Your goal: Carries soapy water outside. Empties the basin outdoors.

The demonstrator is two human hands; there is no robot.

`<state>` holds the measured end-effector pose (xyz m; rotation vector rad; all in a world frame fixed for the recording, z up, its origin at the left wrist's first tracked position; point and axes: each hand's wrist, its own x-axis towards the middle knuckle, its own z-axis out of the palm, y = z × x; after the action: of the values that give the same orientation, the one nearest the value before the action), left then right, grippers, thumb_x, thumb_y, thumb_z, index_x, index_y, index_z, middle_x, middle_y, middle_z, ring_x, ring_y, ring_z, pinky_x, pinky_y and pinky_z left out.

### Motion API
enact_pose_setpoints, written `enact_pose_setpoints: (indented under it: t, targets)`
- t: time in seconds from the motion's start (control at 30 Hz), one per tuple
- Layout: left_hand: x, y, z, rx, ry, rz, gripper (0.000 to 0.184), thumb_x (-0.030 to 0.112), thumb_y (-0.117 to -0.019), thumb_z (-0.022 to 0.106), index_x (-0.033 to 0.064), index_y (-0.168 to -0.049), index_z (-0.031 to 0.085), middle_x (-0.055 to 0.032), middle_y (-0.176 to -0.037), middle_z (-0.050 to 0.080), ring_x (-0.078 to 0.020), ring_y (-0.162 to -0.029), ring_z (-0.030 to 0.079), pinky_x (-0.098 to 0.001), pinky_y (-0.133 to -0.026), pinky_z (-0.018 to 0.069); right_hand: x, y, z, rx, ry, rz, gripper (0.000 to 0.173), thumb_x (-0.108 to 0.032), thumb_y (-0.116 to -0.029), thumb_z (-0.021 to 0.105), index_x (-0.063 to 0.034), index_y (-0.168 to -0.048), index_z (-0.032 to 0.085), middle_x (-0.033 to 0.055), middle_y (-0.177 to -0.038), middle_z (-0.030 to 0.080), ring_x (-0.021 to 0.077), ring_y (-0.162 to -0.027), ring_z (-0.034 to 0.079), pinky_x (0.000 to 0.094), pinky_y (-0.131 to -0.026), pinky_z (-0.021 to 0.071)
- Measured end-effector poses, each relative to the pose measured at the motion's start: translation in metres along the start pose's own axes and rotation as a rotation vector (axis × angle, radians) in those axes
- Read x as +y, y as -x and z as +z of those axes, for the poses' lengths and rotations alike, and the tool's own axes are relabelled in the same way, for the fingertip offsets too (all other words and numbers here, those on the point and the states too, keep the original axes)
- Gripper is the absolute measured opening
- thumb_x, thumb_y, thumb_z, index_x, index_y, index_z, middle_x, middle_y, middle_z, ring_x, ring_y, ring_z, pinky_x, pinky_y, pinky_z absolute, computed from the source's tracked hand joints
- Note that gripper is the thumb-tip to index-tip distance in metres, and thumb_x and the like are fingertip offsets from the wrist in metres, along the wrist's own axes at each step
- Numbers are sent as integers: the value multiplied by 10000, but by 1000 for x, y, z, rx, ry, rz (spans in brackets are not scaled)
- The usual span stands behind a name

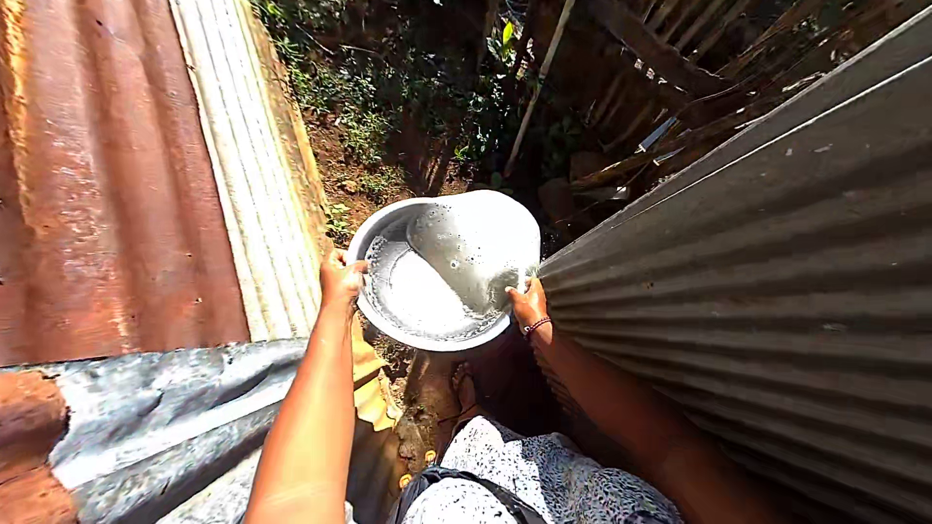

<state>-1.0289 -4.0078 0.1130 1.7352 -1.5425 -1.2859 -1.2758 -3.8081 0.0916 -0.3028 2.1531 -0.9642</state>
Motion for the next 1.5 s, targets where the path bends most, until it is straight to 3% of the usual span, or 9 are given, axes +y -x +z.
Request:
enact_pose_setpoints:
  t: [0.23, 0.57, 0.73, 0.9, 1.03, 1.1, 1.2, 1.3, 1.5]
  targets:
    - [-31, 2, 29, 61, 334, -115, 235, -92, -877, 612, 1, -1064, 505, -73, -893, 552, -112, -746, 566, -310, -702, 523, -31, -17, -24, 58, -156, -186, 499, 26, -906, 684, 2, -1377, 522, 233, -1136, 655, 316, -991, 656, 483, -883, 546]
    - [-29, 9, -48, 88, 290, -65, 297, -148, -800, 564, 76, -959, 450, 2, -874, 544, -21, -719, 566, -201, -645, 515, -14, -23, 42, -208, -107, -82, 495, -26, -943, 662, 24, -1417, 526, 243, -1252, 646, 297, -1129, 650, 433, -1006, 519]
    - [13, -4, -47, 85, 189, -122, 301, -161, -807, 583, 77, -911, 431, -24, -861, 527, -63, -722, 552, -247, -648, 507, -8, -36, 59, -256, -107, 29, 508, 1, -951, 651, 26, -1439, 513, 246, -1332, 616, 305, -1201, 626, 434, -1045, 499]
    - [75, -48, 8, 5, 37, -145, 246, -71, -824, 647, -15, -1028, 521, -148, -981, 562, -203, -821, 535, -421, -720, 485, -11, -62, 38, -146, -270, 169, 580, 19, -971, 622, 27, -1517, 424, 256, -1443, 544, 313, -1281, 582, 433, -1063, 487]
    - [154, -64, 76, -90, -253, 45, 269, 34, -868, 710, -107, -1060, 586, -319, -1116, 621, -438, -1062, 604, -628, -891, 466, -22, -44, 8, -123, -551, 180, 576, -8, -1047, 510, 12, -1573, 276, 248, -1356, 553, 220, -986, 663, 320, -811, 557]
    - [191, -57, 110, -89, -350, 177, 305, 41, -882, 689, -102, -1130, 585, -338, -1180, 620, -471, -1158, 600, -637, -956, 456, -26, -26, -11, -174, -566, 116, 612, 21, -1033, 522, -21, -1584, 258, 249, -1420, 506, 251, -1008, 685, 355, -803, 589]
    - [224, -52, 148, -18, -442, 380, 440, 26, -878, 631, -39, -1309, 570, -324, -1218, 641, -485, -1173, 621, -665, -963, 474, -9, 9, -46, -273, -245, -64, 625, -10, -993, 605, -8, -1563, 346, 262, -1506, 466, 306, -1212, 640, 412, -956, 575]
    - [233, -57, 158, -25, -661, 591, 428, 29, -948, 527, -25, -1372, 534, -340, -1197, 647, -533, -1126, 634, -709, -899, 483, 33, 58, -93, -377, 316, -205, 523, -129, -1025, 574, -52, -1529, 459, 196, -1549, 468, 293, -1402, 501, 404, -1172, 410]
    - [178, -61, 123, -2, -1026, 968, 211, 23, -1027, 473, -63, -1181, 588, -336, -1100, 665, -560, -963, 672, -720, -757, 510, 200, 192, -183, -377, 518, 42, 436, -54, -1032, 518, 17, -1462, 527, 285, -1440, 550, 420, -1347, 535, 534, -1145, 417]
